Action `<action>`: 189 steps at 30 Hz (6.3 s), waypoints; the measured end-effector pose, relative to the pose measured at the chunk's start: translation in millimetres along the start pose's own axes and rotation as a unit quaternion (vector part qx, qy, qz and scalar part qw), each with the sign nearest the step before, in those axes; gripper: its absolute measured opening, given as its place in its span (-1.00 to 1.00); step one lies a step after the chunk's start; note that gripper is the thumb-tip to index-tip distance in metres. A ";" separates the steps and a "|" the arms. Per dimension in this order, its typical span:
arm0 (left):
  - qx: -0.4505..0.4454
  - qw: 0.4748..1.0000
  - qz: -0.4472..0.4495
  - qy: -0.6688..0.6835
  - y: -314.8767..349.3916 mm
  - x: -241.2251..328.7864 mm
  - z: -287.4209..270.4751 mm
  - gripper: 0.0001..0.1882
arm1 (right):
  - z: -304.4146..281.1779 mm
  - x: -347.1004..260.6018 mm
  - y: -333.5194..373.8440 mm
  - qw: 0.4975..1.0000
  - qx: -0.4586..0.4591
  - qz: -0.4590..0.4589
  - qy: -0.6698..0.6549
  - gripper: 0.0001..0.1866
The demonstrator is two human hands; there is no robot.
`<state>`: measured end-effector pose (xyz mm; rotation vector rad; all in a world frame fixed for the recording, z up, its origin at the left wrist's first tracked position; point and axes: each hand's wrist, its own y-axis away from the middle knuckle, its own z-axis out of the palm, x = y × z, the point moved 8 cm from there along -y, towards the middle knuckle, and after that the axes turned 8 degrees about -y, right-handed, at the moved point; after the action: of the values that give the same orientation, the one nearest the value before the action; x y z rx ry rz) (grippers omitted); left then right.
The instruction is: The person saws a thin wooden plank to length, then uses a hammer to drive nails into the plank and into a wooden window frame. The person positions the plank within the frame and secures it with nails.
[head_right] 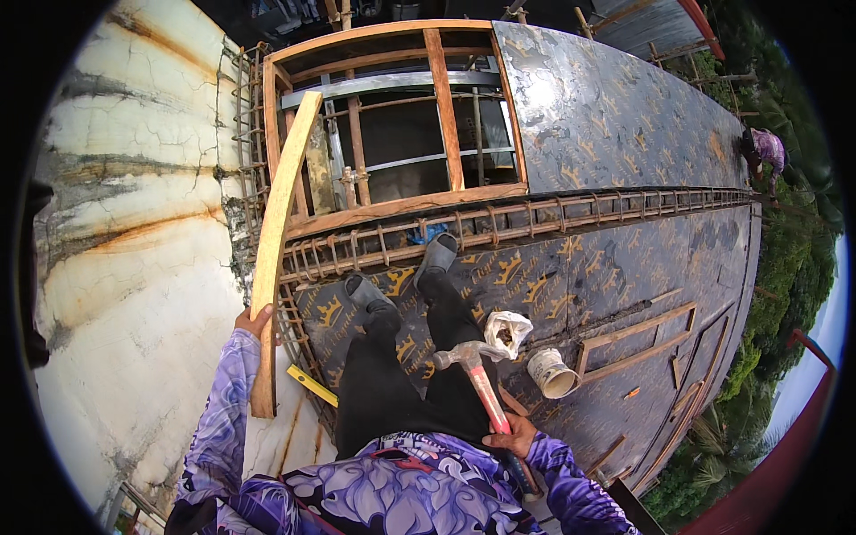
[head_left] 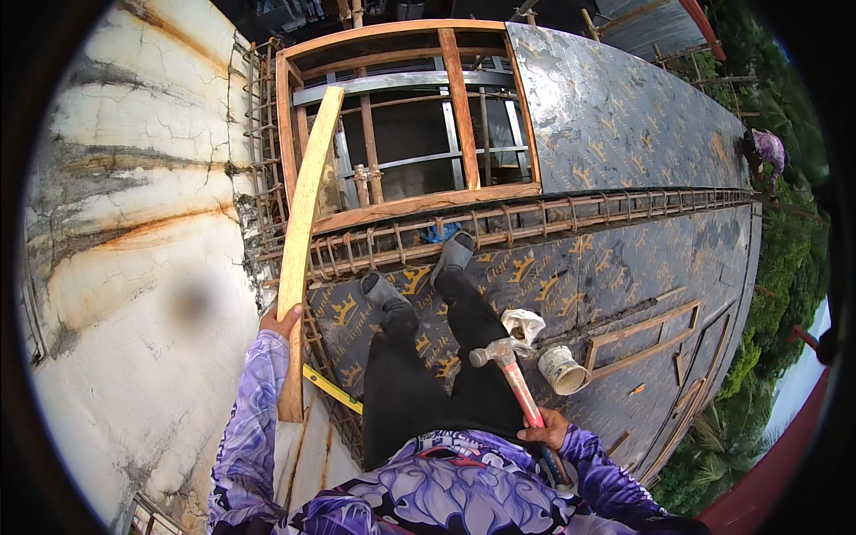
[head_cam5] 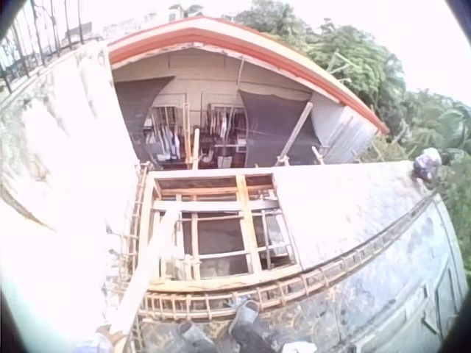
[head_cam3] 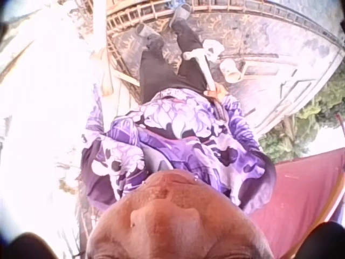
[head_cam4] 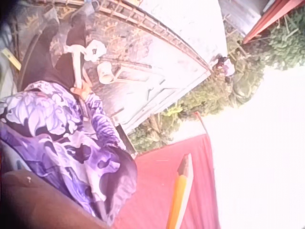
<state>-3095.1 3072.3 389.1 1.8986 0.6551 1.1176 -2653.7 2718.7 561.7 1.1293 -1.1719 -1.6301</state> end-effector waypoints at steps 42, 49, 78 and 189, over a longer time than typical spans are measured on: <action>0.047 0.969 0.174 0.171 -525.1 158.8 396.9 -0.49 | -294.2 -402.3 -580.0 0.790 0.225 -0.502 -0.270 -0.71; 0.038 0.973 0.133 0.182 -598.4 131.7 430.8 -0.58 | -278.1 -354.6 -680.1 0.766 0.294 -0.499 -0.278 -0.72; 0.058 0.974 0.161 0.149 -629.5 111.6 433.6 -0.59 | -225.3 -285.4 -739.9 0.736 0.305 -0.454 -0.399 -0.70; 0.099 0.992 0.082 -0.002 -701.8 95.8 451.7 -0.23 | -152.5 -255.9 -715.5 0.934 0.285 -0.195 0.088 -0.24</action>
<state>-2672.0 3342.1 -284.7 2.1565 0.6363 1.1864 -2517.7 3093.3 -103.1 1.9407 -1.4100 -1.4550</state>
